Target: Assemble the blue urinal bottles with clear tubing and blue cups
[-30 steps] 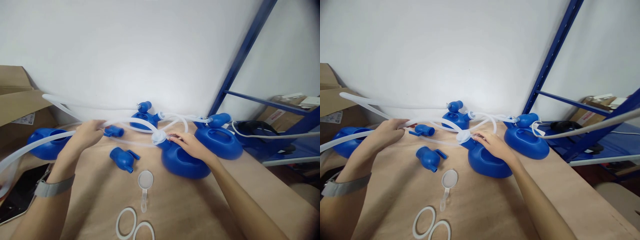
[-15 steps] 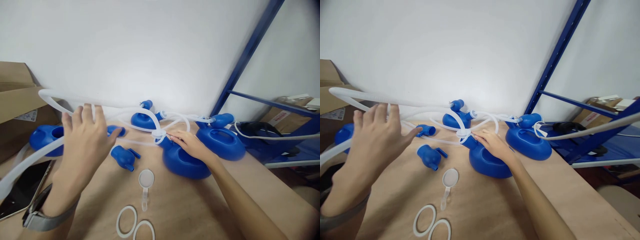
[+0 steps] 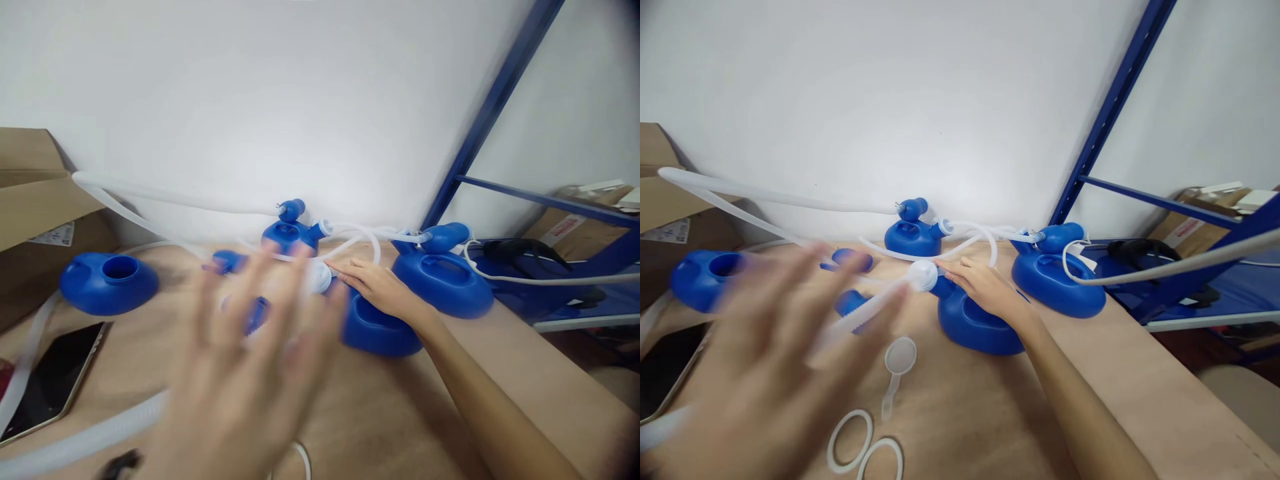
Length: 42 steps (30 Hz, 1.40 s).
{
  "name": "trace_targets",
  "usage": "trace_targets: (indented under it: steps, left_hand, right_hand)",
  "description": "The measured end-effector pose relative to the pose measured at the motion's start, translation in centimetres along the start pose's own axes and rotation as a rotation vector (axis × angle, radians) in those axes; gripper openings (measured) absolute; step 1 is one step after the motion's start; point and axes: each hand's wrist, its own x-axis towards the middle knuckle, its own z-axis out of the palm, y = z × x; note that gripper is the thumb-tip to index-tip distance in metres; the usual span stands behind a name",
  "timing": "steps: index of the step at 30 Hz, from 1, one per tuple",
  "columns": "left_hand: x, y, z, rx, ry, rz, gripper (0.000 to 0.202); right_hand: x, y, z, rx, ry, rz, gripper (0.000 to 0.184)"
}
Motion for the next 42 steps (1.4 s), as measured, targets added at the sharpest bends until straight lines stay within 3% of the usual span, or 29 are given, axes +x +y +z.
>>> trace_targets:
  steps: [2,3,5,7,10,13,23,31,35,42]
  left_hand:
    - [0.6,2.4,2.2,0.009,0.144,0.357,0.056]
    - [0.9,3.2,3.4,0.026,0.132,0.453,0.046]
    - [1.6,3.9,5.5,0.047,0.099,0.479,0.039]
    - [2.1,3.5,7.1,0.112,0.023,0.335,0.049]
    - [2.8,1.8,8.8,0.232,-0.132,0.012,0.063]
    - [3.3,0.3,10.0,0.267,-0.244,-0.123,0.062]
    - [4.3,-0.6,12.0,0.107,-0.316,-0.187,0.055]
    - [6.1,-1.7,11.3,-0.137,-0.294,-0.252,0.047]
    - [7.2,-2.9,11.1,-0.331,-0.293,-0.239,0.037]
    - [7.5,-5.8,12.6,-0.737,-0.338,-0.322,0.048]
  right_hand:
    - [0.1,-0.2,0.0,0.031,0.017,0.008,0.047]
    - [0.1,-0.3,0.0,0.045,0.028,0.012,0.046]
    - [0.2,-0.3,0.0,0.071,0.045,0.007,0.045]
    - [0.2,-0.1,0.0,0.103,0.055,-0.028,0.043]
    - [0.1,0.2,0.2,0.129,0.075,-0.065,0.042]
    - [0.0,0.3,0.3,0.109,0.088,-0.059,0.04]
    - [-0.2,0.1,0.1,0.065,0.032,-0.053,0.041]
    - [-0.3,0.2,-0.3,0.118,0.005,-0.006,0.044]
    - [-0.3,0.1,-0.5,0.182,-0.006,0.016,0.045]
    - [-0.4,-0.1,-0.9,0.225,-0.005,0.034,0.043]
